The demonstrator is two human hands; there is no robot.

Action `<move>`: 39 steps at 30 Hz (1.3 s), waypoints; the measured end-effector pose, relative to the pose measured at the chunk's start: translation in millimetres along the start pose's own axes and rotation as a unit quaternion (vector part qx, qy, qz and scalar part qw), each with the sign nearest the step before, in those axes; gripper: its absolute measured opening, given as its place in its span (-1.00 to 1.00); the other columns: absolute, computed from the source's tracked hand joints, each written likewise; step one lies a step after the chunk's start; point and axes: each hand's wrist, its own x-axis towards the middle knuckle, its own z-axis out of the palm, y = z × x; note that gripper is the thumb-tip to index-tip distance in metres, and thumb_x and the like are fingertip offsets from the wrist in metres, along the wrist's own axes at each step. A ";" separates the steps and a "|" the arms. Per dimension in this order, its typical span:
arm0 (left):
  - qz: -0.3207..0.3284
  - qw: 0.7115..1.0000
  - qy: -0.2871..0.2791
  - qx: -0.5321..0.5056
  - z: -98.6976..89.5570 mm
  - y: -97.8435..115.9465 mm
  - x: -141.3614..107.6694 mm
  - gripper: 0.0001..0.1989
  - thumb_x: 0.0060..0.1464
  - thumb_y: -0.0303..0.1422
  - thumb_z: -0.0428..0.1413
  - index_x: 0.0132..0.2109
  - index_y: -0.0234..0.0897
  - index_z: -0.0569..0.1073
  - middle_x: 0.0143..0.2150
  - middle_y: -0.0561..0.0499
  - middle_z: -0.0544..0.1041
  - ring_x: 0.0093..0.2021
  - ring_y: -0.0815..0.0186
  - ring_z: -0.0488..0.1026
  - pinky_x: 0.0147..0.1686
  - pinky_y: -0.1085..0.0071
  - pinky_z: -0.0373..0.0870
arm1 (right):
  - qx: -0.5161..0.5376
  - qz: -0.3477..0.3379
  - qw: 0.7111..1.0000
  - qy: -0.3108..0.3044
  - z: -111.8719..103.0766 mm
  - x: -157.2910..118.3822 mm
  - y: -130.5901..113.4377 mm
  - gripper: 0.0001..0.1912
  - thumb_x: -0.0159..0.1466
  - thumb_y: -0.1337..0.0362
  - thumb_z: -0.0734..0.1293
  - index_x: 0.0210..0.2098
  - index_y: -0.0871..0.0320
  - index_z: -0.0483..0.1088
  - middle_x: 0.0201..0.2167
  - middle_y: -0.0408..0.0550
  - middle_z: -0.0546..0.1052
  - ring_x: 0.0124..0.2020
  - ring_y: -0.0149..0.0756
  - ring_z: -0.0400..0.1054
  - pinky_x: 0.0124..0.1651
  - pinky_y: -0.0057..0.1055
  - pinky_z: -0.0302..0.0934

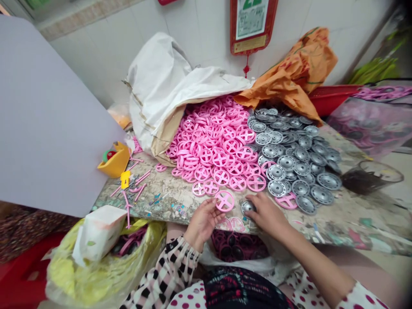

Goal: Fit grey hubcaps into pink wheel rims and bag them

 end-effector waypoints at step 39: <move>0.040 0.989 0.111 0.089 -9.3 15.0 24.9 -0.87 0.08 -0.38 0.11 -0.27 -0.33 0.31 -0.54 0.01 0.45 -0.57 0.38 0.46 -0.52 0.49 0.44 | 0.030 0.014 0.995 0.093 -6.0 -35.5 -12.0 -0.61 0.32 0.09 0.11 0.01 0.14 0.34 -0.18 0.08 0.38 -0.25 -0.17 0.35 -0.23 -0.25 0.25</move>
